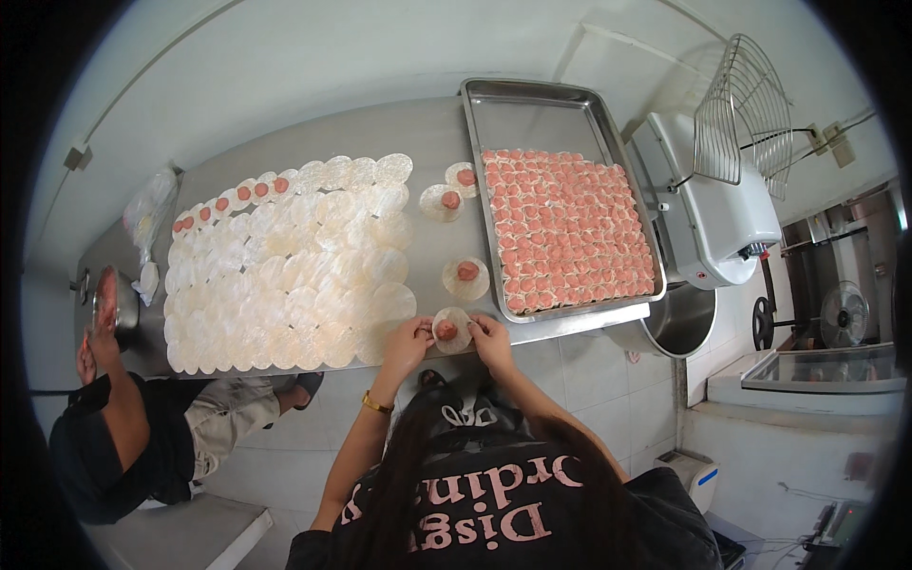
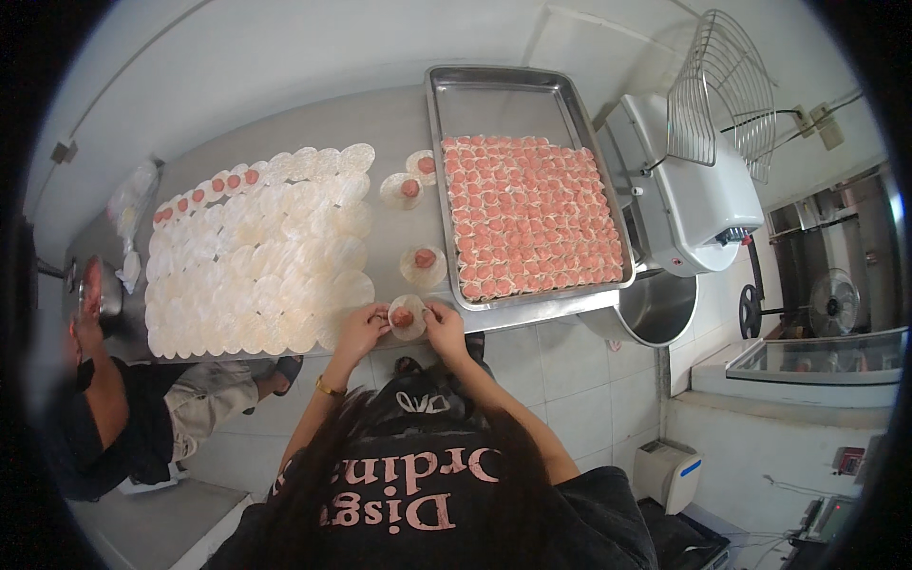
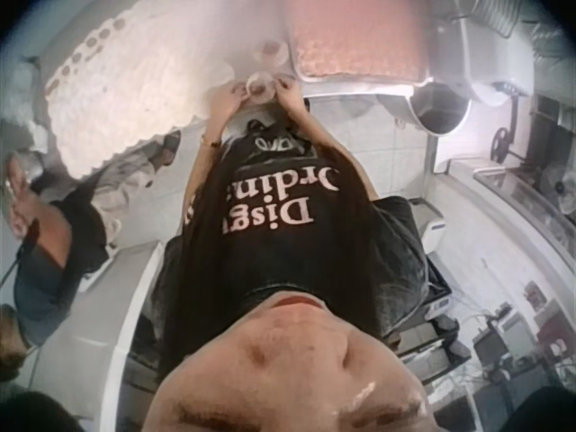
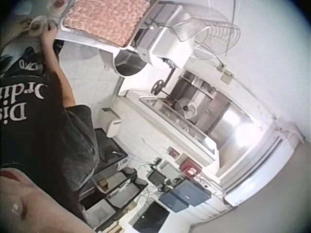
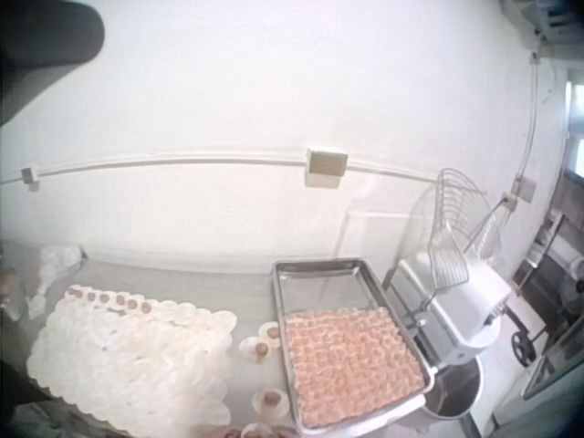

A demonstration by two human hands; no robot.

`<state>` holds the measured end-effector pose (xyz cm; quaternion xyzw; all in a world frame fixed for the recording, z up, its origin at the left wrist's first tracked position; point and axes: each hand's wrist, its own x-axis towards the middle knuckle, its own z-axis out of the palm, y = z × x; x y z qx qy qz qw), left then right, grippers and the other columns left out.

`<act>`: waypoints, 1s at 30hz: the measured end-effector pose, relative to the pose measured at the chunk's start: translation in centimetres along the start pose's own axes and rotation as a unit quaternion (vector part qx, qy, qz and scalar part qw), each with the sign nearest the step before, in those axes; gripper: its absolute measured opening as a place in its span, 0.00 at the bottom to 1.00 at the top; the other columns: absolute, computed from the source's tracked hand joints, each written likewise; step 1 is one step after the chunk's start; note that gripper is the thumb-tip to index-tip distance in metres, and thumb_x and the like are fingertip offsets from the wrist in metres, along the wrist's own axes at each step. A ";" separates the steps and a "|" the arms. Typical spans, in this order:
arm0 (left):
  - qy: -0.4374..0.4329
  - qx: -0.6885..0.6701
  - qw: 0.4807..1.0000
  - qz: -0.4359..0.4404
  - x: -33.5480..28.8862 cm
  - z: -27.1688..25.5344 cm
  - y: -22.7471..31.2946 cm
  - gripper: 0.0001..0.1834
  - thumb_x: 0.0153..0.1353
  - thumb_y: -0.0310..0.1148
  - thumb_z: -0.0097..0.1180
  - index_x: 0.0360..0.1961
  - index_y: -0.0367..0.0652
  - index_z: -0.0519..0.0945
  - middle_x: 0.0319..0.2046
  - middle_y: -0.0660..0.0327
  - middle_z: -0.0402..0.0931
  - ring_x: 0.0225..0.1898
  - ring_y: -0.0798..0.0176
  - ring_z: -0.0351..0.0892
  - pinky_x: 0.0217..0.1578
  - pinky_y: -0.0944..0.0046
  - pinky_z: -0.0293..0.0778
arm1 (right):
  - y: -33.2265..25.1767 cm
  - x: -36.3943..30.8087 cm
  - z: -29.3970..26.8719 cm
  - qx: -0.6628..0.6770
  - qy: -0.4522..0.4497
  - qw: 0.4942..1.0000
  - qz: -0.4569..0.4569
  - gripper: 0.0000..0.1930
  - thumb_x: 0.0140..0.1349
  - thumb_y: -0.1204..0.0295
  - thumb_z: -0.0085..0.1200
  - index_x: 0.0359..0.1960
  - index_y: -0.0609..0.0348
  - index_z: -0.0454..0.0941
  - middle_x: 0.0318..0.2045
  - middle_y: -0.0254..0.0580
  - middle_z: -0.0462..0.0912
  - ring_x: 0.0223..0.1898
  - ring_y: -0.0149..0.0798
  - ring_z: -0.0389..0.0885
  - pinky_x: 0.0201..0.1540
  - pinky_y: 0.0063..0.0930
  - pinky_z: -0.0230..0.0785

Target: The person places small pink filling onto white circular wrappers and folds them into dumplings, then arranges the finished dumplings on a metal tray. Another person assists by placing filling onto wrappers.

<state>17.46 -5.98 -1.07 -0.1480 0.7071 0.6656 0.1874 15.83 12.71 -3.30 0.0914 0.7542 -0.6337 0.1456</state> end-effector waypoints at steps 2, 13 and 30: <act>0.000 0.072 0.997 0.032 -0.2 0.0 -0.3 0.15 0.60 0.20 0.43 0.48 0.33 0.75 0.38 0.59 0.78 0.38 0.68 0.78 0.40 0.69 0.74 | 0.3 0.0 0.2 0.121 -0.024 0.991 0.056 0.14 0.58 0.79 0.50 0.47 0.68 0.77 0.38 0.40 0.82 0.37 0.30 0.80 0.40 0.23 0.73; 0.011 -0.088 0.995 0.053 -1.3 0.8 1.5 0.14 0.62 0.24 0.51 0.49 0.37 0.75 0.42 0.61 0.77 0.40 0.71 0.76 0.41 0.71 0.73 | -1.8 -1.2 -0.1 0.226 -0.114 0.967 -0.031 0.13 0.62 0.79 0.51 0.48 0.69 0.75 0.42 0.41 0.81 0.42 0.31 0.79 0.46 0.24 0.72; 0.049 -0.175 0.969 0.168 -2.2 1.0 1.7 0.07 0.58 0.20 0.55 0.34 0.39 0.70 0.41 0.62 0.72 0.43 0.68 0.74 0.42 0.70 0.73 | -4.6 0.1 -0.6 0.070 -0.145 0.986 -0.047 0.12 0.58 0.79 0.56 0.45 0.66 0.76 0.39 0.37 0.81 0.42 0.27 0.77 0.47 0.21 0.68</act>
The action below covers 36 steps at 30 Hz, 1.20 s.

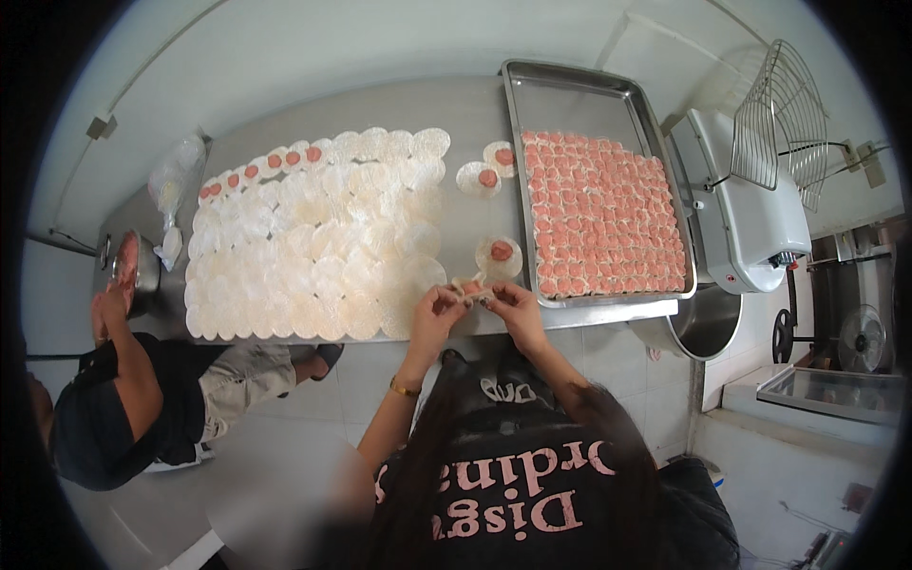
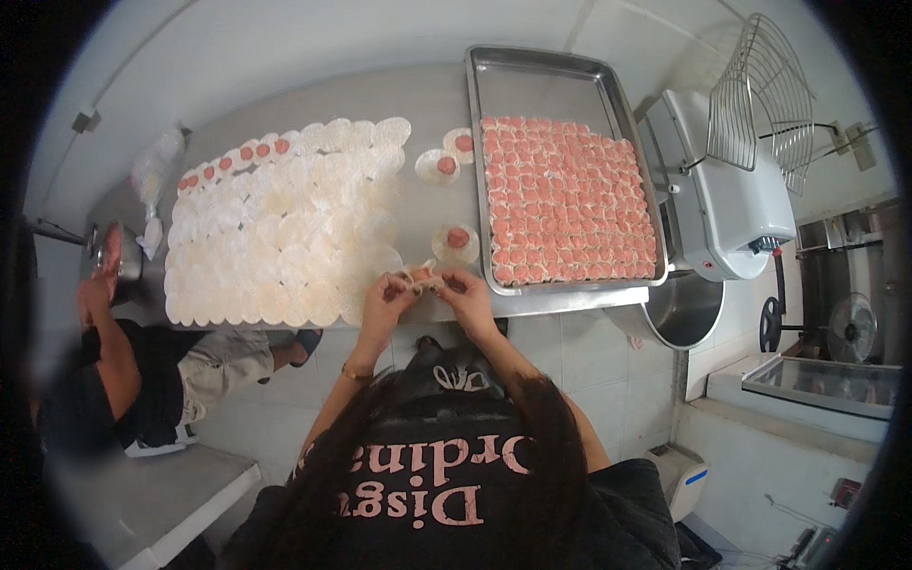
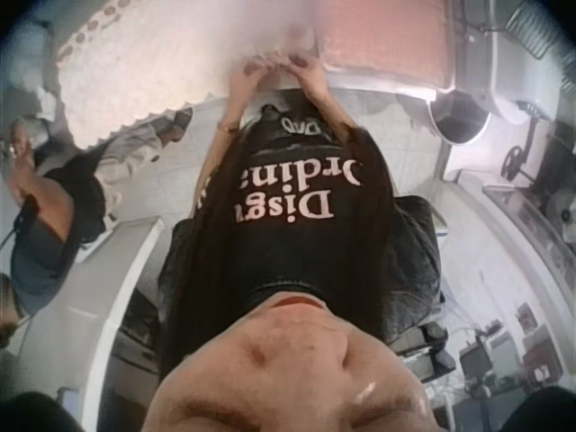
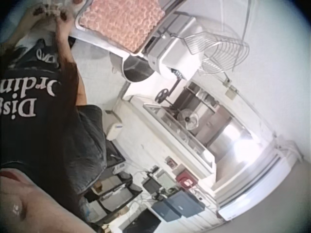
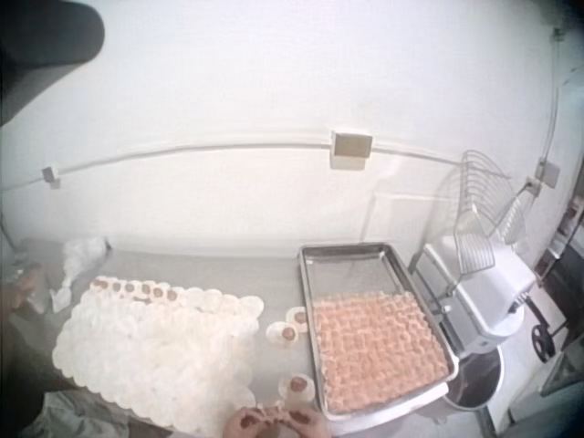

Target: The person places small pink filling onto white circular wrappers and folds them into dumplings, then arranges the finished dumplings on a metal tray. Another person assists by placing filling onto wrappers.

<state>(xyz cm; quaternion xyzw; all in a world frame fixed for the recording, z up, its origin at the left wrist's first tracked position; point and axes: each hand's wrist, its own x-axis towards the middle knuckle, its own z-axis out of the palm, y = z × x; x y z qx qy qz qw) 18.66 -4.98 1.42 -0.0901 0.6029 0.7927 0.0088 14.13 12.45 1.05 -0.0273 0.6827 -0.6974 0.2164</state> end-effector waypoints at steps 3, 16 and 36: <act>0.020 0.031 0.998 -0.041 -0.5 -0.1 -0.1 0.16 0.55 0.16 0.54 0.43 0.39 0.66 0.42 0.60 0.72 0.46 0.65 0.74 0.45 0.67 0.72 | 0.8 0.7 0.3 -0.017 0.066 0.998 -0.015 0.08 0.57 0.76 0.58 0.38 0.66 0.80 0.31 0.33 0.82 0.34 0.24 0.77 0.38 0.20 0.70; 0.020 0.308 0.936 0.169 0.9 0.0 -2.4 0.04 0.54 0.20 0.58 0.30 0.37 0.77 0.35 0.59 0.78 0.37 0.67 0.77 0.39 0.68 0.72 | 2.1 2.7 -0.3 -0.243 -0.037 0.952 -0.180 0.15 0.48 0.76 0.59 0.40 0.59 0.78 0.36 0.44 0.78 0.38 0.46 0.80 0.40 0.35 0.72; -0.024 0.397 0.916 0.044 1.6 1.1 -0.7 0.13 0.49 0.25 0.64 0.38 0.36 0.78 0.30 0.53 0.81 0.32 0.59 0.83 0.34 0.64 0.77 | 0.2 2.0 -1.7 -0.332 -0.027 0.924 -0.189 0.08 0.47 0.79 0.52 0.31 0.58 0.77 0.34 0.50 0.75 0.39 0.55 0.77 0.40 0.43 0.70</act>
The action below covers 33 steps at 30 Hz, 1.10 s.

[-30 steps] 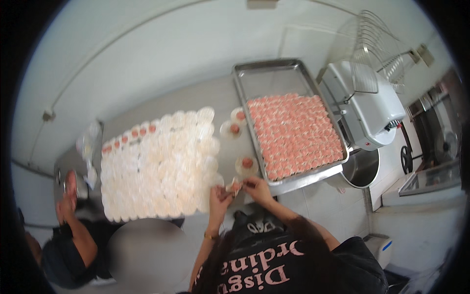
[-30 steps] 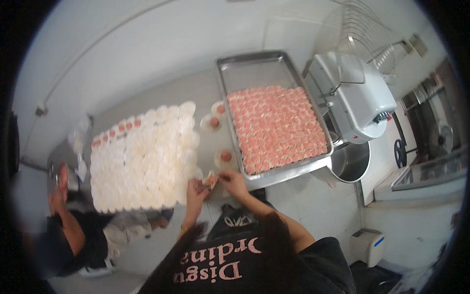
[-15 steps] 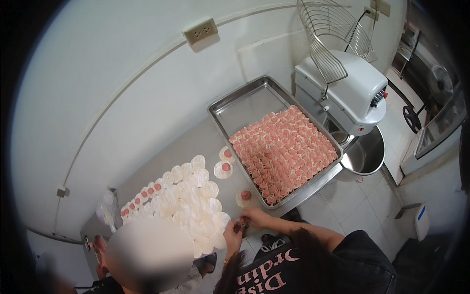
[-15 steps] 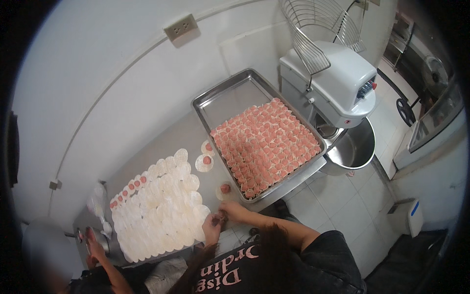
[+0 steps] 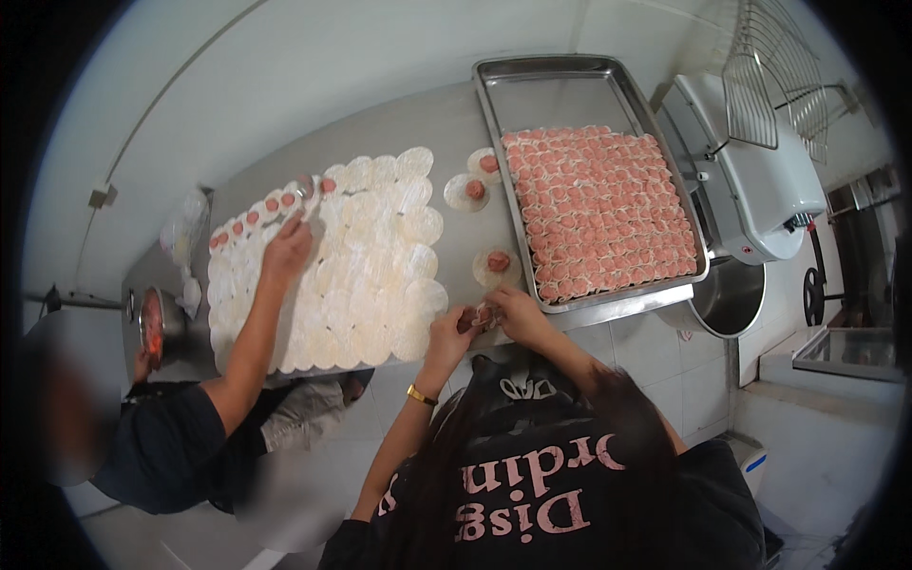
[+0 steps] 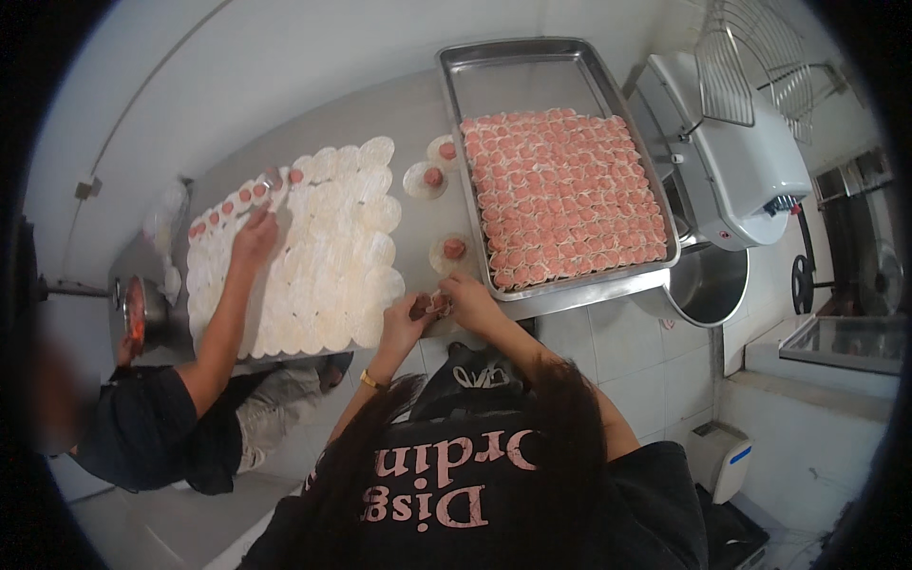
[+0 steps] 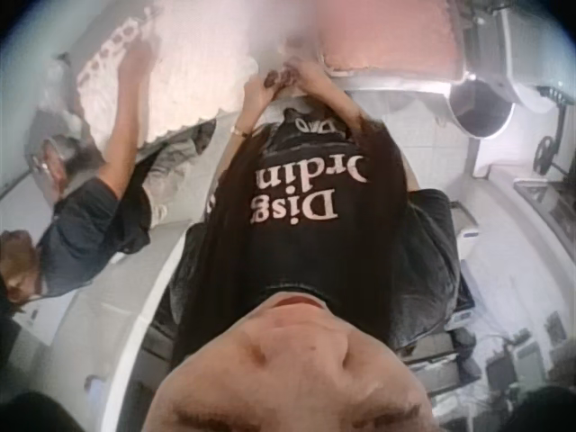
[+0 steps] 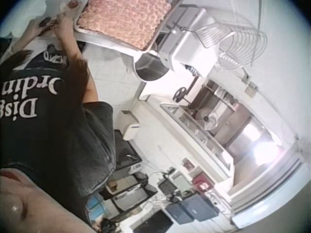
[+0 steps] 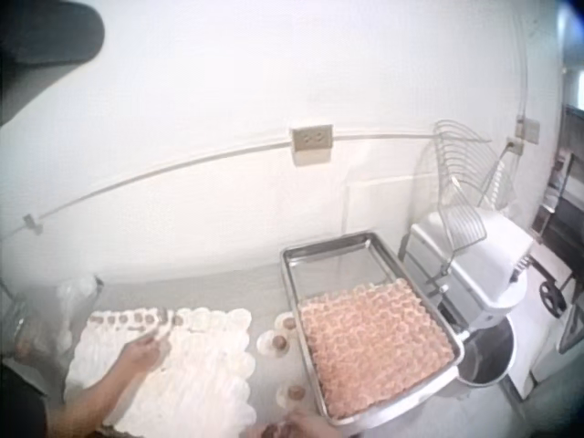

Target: The person places small pink filling onto white circular wrappers and folds them into dumplings, then arranges the finished dumplings on a metal tray. Another person assists by placing filling onto wrappers.

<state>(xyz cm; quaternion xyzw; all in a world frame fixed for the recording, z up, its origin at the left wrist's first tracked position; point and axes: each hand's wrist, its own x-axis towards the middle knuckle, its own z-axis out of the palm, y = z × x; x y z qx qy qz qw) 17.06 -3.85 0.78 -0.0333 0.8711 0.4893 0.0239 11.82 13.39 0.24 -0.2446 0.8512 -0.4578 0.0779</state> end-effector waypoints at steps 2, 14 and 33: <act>-0.014 -0.041 0.999 -0.028 0.0 0.1 0.0 0.12 0.50 0.23 0.63 0.38 0.36 0.78 0.30 0.55 0.82 0.33 0.64 0.83 0.34 0.67 0.78 | -0.2 -0.1 -0.2 -0.039 0.034 0.998 -0.024 0.10 0.46 0.80 0.53 0.33 0.59 0.77 0.31 0.49 0.76 0.37 0.56 0.77 0.39 0.44 0.70; -0.012 -0.015 1.000 -0.024 0.7 -0.3 0.8 0.13 0.49 0.25 0.64 0.36 0.36 0.76 0.26 0.53 0.80 0.29 0.58 0.82 0.31 0.63 0.75 | -1.1 1.0 0.2 -0.001 -0.003 0.999 0.051 0.07 0.49 0.79 0.54 0.32 0.61 0.78 0.32 0.46 0.77 0.36 0.54 0.77 0.38 0.42 0.70; 0.008 -0.032 0.999 0.000 0.3 0.5 1.7 0.11 0.50 0.23 0.63 0.36 0.36 0.76 0.28 0.54 0.80 0.30 0.57 0.82 0.33 0.61 0.76 | -1.2 0.9 0.1 -0.033 -0.022 0.999 -0.024 0.12 0.46 0.83 0.50 0.34 0.61 0.76 0.33 0.47 0.76 0.39 0.54 0.75 0.41 0.42 0.69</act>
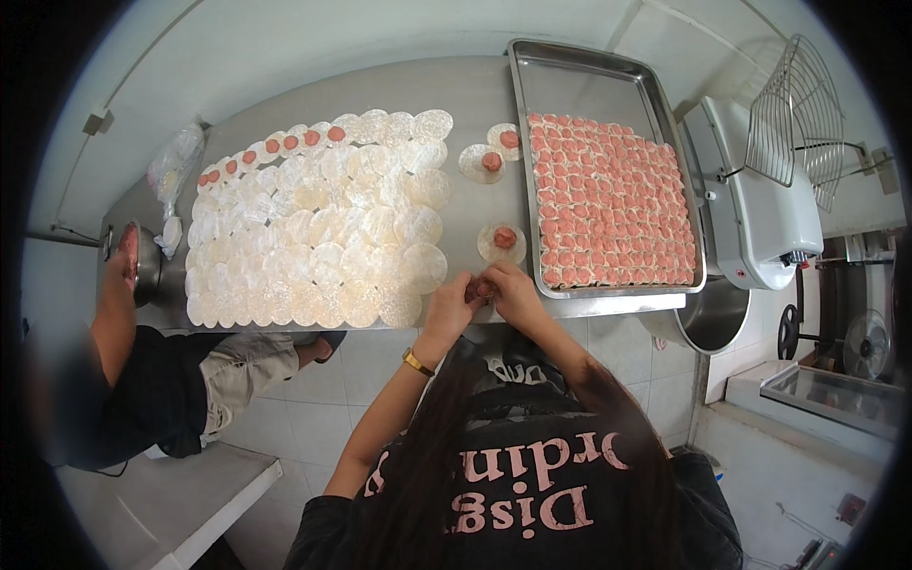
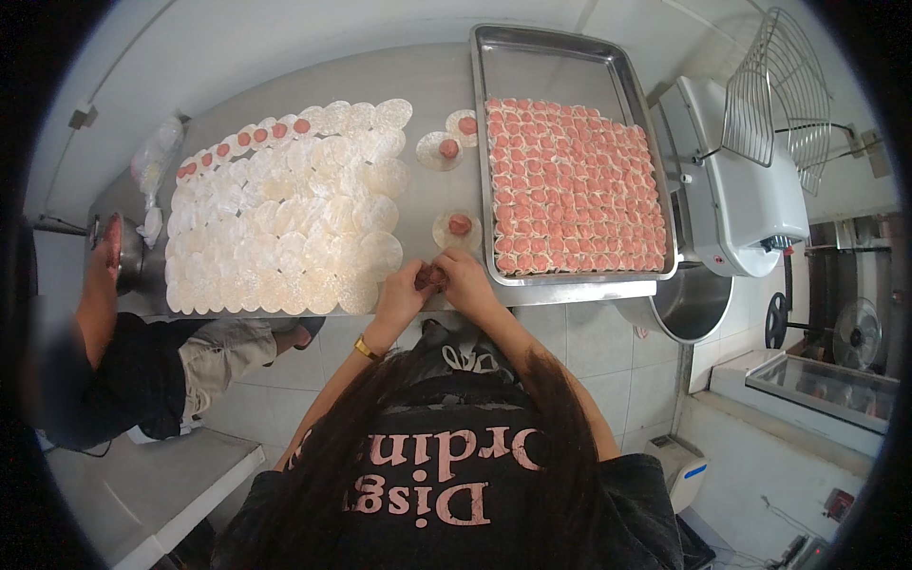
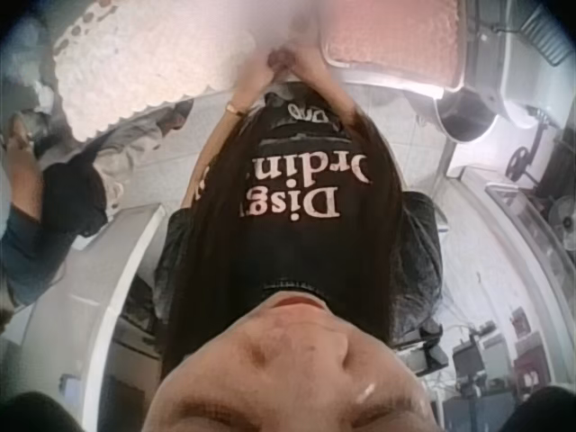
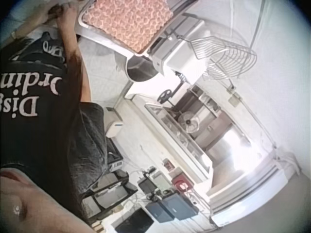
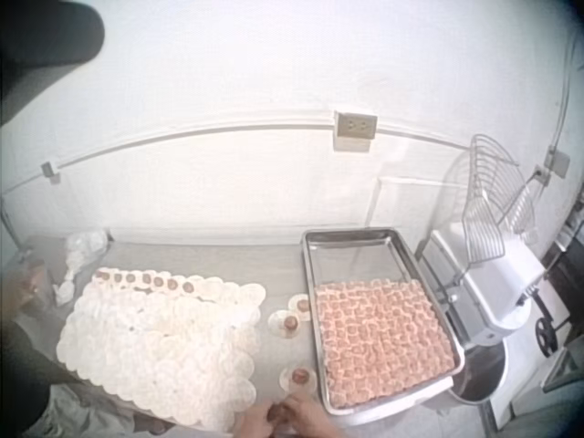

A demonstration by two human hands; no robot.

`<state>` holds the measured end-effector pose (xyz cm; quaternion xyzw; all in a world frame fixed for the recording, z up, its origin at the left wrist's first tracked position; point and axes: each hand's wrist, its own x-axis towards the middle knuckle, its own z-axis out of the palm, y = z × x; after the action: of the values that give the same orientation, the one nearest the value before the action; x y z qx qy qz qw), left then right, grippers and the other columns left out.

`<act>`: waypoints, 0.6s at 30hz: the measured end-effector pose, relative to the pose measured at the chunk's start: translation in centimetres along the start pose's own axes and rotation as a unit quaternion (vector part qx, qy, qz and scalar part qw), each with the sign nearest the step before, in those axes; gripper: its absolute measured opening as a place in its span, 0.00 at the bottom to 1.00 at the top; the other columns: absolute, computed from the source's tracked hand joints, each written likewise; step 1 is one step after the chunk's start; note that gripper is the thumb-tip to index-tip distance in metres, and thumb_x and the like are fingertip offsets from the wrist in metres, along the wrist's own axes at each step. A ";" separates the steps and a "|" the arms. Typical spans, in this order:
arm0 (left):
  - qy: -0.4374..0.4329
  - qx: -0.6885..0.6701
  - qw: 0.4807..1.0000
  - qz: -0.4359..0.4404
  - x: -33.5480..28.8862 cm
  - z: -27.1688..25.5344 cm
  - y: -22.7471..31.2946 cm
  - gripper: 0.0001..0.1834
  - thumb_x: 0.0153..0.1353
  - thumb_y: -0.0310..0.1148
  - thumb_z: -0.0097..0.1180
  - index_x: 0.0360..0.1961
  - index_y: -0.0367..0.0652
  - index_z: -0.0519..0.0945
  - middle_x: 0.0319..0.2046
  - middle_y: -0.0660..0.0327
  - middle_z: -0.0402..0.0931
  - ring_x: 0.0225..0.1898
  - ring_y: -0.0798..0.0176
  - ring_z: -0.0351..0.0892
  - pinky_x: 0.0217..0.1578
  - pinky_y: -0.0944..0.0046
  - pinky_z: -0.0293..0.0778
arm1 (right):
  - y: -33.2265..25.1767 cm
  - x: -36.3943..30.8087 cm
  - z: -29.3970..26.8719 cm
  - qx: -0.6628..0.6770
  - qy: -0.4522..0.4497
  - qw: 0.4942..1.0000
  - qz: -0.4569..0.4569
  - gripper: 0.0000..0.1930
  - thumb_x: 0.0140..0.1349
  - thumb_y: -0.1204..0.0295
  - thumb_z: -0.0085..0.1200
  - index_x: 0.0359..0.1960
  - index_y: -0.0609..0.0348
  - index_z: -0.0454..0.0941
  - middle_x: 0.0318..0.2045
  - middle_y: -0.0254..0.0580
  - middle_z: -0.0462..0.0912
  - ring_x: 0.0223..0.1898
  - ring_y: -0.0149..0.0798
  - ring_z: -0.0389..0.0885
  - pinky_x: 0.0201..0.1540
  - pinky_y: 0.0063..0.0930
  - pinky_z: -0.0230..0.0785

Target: The person places small pink filling onto white circular wrappers and folds them into dumplings, then arranges the finished dumplings on a metal tray. Another person assists by placing filling onto wrappers.

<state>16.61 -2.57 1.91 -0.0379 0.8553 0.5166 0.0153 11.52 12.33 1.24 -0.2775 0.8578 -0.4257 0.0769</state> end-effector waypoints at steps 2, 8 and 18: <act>-0.002 0.048 0.999 -0.011 -0.1 0.1 0.0 0.11 0.50 0.24 0.63 0.36 0.37 0.76 0.27 0.53 0.80 0.29 0.56 0.81 0.32 0.61 0.75 | -0.1 -0.2 0.0 0.001 0.008 1.000 -0.008 0.11 0.47 0.83 0.49 0.34 0.61 0.76 0.33 0.47 0.76 0.39 0.54 0.75 0.41 0.41 0.69; 0.022 0.060 0.998 -0.002 -0.1 -0.1 -0.3 0.12 0.49 0.27 0.64 0.35 0.39 0.77 0.26 0.53 0.79 0.29 0.54 0.81 0.32 0.61 0.74 | -0.2 -0.8 -0.2 -0.033 0.085 0.996 0.008 0.12 0.48 0.83 0.50 0.35 0.60 0.76 0.34 0.47 0.76 0.39 0.53 0.76 0.40 0.41 0.70; 0.018 0.079 0.996 0.045 -0.1 -0.2 -0.2 0.13 0.49 0.24 0.62 0.37 0.38 0.76 0.28 0.53 0.80 0.30 0.53 0.80 0.33 0.59 0.75 | 0.3 -1.0 -0.1 -0.044 0.057 0.997 0.000 0.13 0.46 0.84 0.50 0.35 0.59 0.75 0.35 0.49 0.75 0.39 0.54 0.76 0.40 0.42 0.69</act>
<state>16.75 -2.86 1.83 -0.0071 0.8944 0.4468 -0.0207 12.21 13.12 0.93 -0.2559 0.8789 -0.4022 0.0160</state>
